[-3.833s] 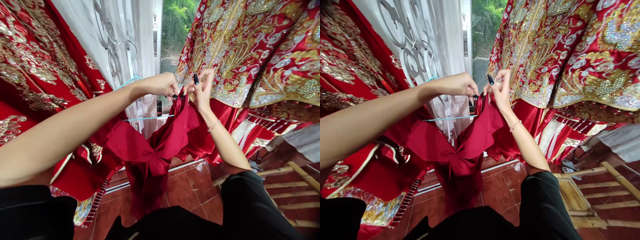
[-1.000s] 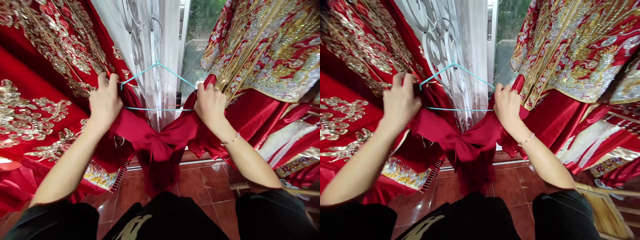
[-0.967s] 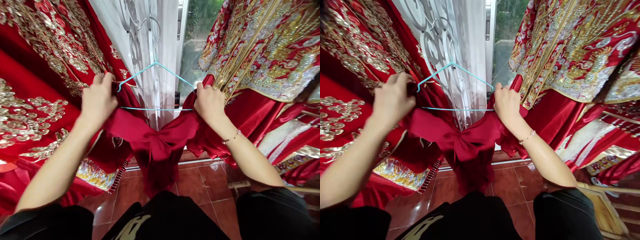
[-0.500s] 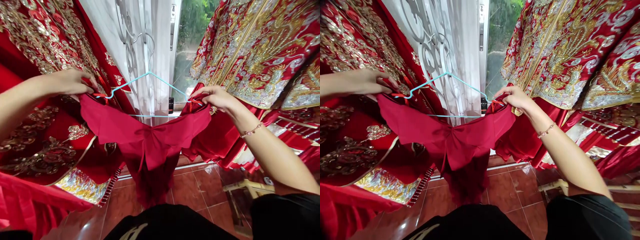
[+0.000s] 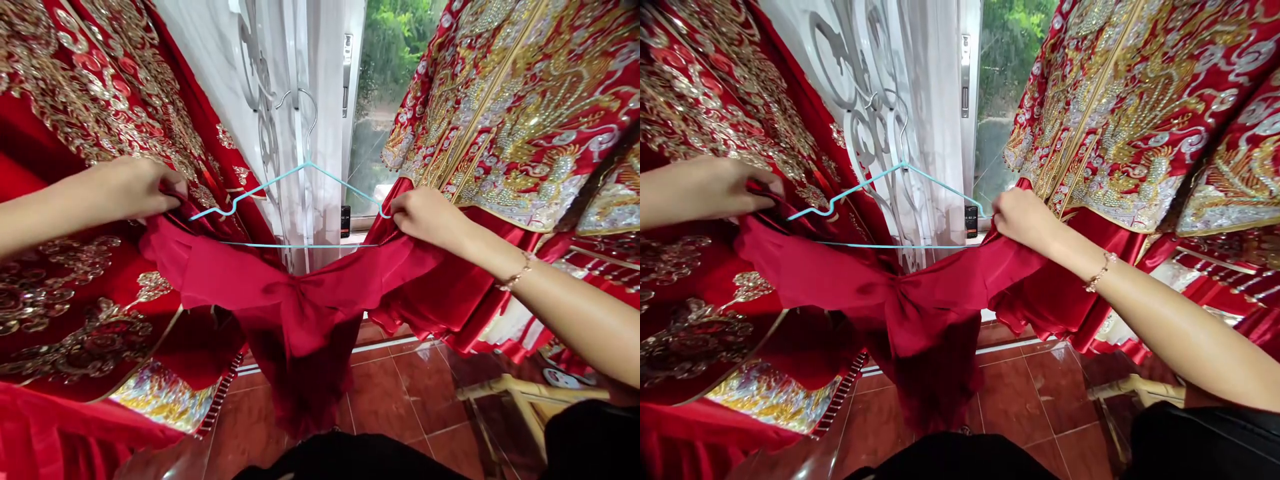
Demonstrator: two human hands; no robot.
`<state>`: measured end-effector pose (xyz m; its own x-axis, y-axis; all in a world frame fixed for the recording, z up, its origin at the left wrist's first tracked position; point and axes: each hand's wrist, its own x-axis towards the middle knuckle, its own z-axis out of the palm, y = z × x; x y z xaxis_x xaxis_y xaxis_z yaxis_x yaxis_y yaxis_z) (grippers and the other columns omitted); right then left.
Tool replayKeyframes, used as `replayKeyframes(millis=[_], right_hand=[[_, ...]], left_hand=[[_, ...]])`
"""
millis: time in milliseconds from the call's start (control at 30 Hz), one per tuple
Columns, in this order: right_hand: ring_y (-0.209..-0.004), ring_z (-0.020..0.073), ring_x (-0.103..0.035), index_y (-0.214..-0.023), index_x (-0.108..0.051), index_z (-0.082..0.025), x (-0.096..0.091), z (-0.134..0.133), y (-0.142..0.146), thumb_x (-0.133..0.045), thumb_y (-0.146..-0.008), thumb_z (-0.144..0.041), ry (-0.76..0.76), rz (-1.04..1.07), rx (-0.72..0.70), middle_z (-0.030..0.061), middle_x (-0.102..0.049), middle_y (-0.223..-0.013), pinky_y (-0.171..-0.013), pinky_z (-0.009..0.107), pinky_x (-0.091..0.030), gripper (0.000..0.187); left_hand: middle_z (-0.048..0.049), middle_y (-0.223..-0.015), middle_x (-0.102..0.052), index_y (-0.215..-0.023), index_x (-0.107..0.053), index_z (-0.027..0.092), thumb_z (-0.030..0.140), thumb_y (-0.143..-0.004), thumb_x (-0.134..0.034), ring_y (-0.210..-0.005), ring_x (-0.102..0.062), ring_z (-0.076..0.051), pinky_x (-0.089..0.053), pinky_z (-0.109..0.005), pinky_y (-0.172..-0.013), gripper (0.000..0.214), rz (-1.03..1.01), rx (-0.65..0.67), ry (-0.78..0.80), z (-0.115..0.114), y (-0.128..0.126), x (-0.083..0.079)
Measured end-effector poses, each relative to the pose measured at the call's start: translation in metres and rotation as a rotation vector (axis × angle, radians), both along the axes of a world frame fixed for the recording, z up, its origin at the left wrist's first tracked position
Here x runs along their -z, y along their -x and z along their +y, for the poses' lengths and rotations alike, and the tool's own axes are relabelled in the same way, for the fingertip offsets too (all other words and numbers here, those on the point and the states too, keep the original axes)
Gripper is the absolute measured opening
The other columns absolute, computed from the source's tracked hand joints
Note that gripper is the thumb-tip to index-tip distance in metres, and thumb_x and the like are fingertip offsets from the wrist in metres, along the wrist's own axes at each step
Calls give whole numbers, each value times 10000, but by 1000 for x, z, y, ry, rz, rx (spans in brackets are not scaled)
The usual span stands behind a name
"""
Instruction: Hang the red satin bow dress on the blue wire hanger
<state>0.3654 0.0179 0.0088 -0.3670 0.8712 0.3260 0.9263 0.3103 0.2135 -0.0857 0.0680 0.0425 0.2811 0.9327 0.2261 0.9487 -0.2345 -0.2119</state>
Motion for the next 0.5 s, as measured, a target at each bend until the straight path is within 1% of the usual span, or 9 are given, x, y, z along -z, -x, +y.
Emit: replayKeyframes(millis=[67, 133, 167, 233, 267, 333, 400, 433, 500], right_hand=[[-542, 125, -449, -656, -669, -138, -3, 9, -7, -462, -768, -95, 27, 159, -13, 21, -529, -553, -607, 282, -366, 239], [-499, 105, -363, -556, -595, -157, -2, 16, -11, -469, -736, -94, 54, 298, -35, -18, -416, -486, -563, 271, -335, 228], [-498, 103, -352, -538, -572, -163, 0, 17, -12, -471, -734, -97, 65, 346, -49, -25, -398, -480, -554, 269, -326, 230], [-522, 109, -389, -547, -570, -164, 7, 17, -8, -465, -748, -100, 69, 378, -84, -13, -459, -515, -571, 269, -333, 235], [-550, 117, -429, -572, -587, -161, 10, 14, -5, -459, -761, -101, 51, 357, -105, 5, -534, -574, -591, 273, -342, 236], [-631, 143, -507, -639, -633, -158, 15, 8, 3, -451, -789, -112, -37, 258, -128, 54, -671, -769, -621, 290, -345, 240], [-726, 182, -553, -689, -666, -165, 18, 3, 10, -452, -819, -140, -136, 137, -128, 88, -717, -911, -628, 306, -330, 252], [-767, 201, -561, -694, -673, -170, 18, 1, 12, -455, -829, -156, -171, 96, -124, 96, -721, -916, -629, 312, -322, 257], [-793, 221, -557, -659, -663, -177, 18, 3, 13, -459, -820, -157, -195, 90, -109, 95, -697, -807, -636, 318, -315, 260]], left_hand=[[7, -772, -608, -1031, -617, -76, 823, -824, -133, -761, -678, -118, -528, -464, -799, 1042, -124, -113, 67, -3, 7, 0], [-6, -857, -646, -1154, -557, -70, 598, -958, -213, -699, -650, -66, -531, -431, -783, 777, -261, -223, 141, -9, 10, 8], [-2, -890, -655, -1201, -535, -44, 471, -987, -270, -671, -644, -56, -539, -416, -782, 617, -305, -275, 181, -13, 11, 13], [34, -887, -661, -1213, -539, 49, 273, -940, -422, -639, -655, -83, -569, -400, -797, 372, -317, -340, 211, -22, 9, 23], [51, -865, -660, -1189, -550, 92, 214, -892, -489, -650, -670, -115, -580, -407, -820, 327, -295, -344, 211, -26, 7, 28], [61, -827, -652, -1130, -556, 123, 164, -837, -553, -724, -696, -168, -566, -452, -894, 296, -248, -342, 176, -33, 4, 34], [56, -853, -652, -1118, -543, 112, 169, -849, -561, -793, -702, -175, -533, -492, -948, 276, -230, -330, 140, -37, 0, 36], [52, -888, -653, -1136, -530, 104, 178, -863, -554, -809, -702, -167, -525, -499, -953, 284, -232, -326, 132, -38, -1, 36], [45, -961, -651, -1183, -498, 99, 213, -888, -544, -834, -703, -154, -525, -489, -937, 320, -246, -327, 116, -38, -2, 38]])
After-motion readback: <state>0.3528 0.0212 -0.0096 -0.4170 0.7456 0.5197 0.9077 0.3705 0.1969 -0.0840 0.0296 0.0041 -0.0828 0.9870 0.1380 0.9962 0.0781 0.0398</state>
